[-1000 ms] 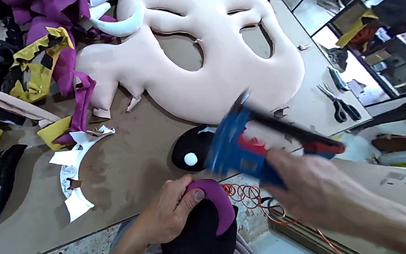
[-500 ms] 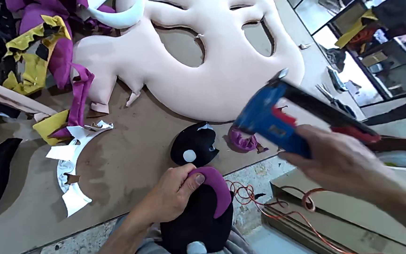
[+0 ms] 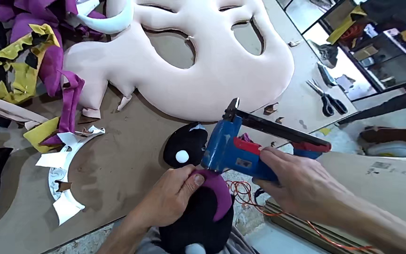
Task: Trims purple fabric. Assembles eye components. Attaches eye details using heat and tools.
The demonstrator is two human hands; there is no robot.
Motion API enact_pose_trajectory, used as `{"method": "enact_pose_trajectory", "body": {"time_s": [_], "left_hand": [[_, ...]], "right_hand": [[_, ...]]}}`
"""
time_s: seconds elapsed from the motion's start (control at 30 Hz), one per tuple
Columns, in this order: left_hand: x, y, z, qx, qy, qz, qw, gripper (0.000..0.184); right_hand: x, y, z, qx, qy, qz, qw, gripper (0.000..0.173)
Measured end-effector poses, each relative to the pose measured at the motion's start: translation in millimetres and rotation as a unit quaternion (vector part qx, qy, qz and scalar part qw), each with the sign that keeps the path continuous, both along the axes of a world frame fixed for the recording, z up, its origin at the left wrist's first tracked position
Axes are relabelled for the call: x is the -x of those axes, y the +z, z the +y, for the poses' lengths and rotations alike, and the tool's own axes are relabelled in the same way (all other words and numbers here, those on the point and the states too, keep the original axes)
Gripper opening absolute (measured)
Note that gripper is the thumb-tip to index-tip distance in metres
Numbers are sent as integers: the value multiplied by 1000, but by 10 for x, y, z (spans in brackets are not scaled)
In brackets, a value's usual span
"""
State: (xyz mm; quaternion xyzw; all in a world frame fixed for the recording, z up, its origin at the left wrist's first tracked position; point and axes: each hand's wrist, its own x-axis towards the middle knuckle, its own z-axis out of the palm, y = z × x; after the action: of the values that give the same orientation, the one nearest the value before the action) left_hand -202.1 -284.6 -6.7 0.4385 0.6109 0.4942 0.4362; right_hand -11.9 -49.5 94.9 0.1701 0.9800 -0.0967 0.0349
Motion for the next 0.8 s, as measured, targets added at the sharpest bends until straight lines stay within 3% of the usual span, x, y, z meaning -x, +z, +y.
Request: {"method": "enact_pose_trajectory", "body": {"time_s": [0.17,0.3,0.43,0.63,0.73,0.8], "left_hand": [[32,0,-16,20,8,1,1000,48],[88,-17,-28,3,20,11,1000,49],[97,-27,-41,5,44,-20,999,45],[214,-49,-123,14,56,-53,997,47],[207,-59,-235,-17,22,-136,990,39],[218,11,-408,-35,4,-159,987,53]], "right_hand": [[145,280,381,-39,-127,49,990,32],[-107,-41,-56,-17,-1,9,1000,29],[-38,-14,248,68,-112,-32,991,32],[-470,-288,616,280,-253,85,922,47],[-654,-475,494,312,-279,85,904,48],[-749,-533,372,304,-278,58,910,46]]}}
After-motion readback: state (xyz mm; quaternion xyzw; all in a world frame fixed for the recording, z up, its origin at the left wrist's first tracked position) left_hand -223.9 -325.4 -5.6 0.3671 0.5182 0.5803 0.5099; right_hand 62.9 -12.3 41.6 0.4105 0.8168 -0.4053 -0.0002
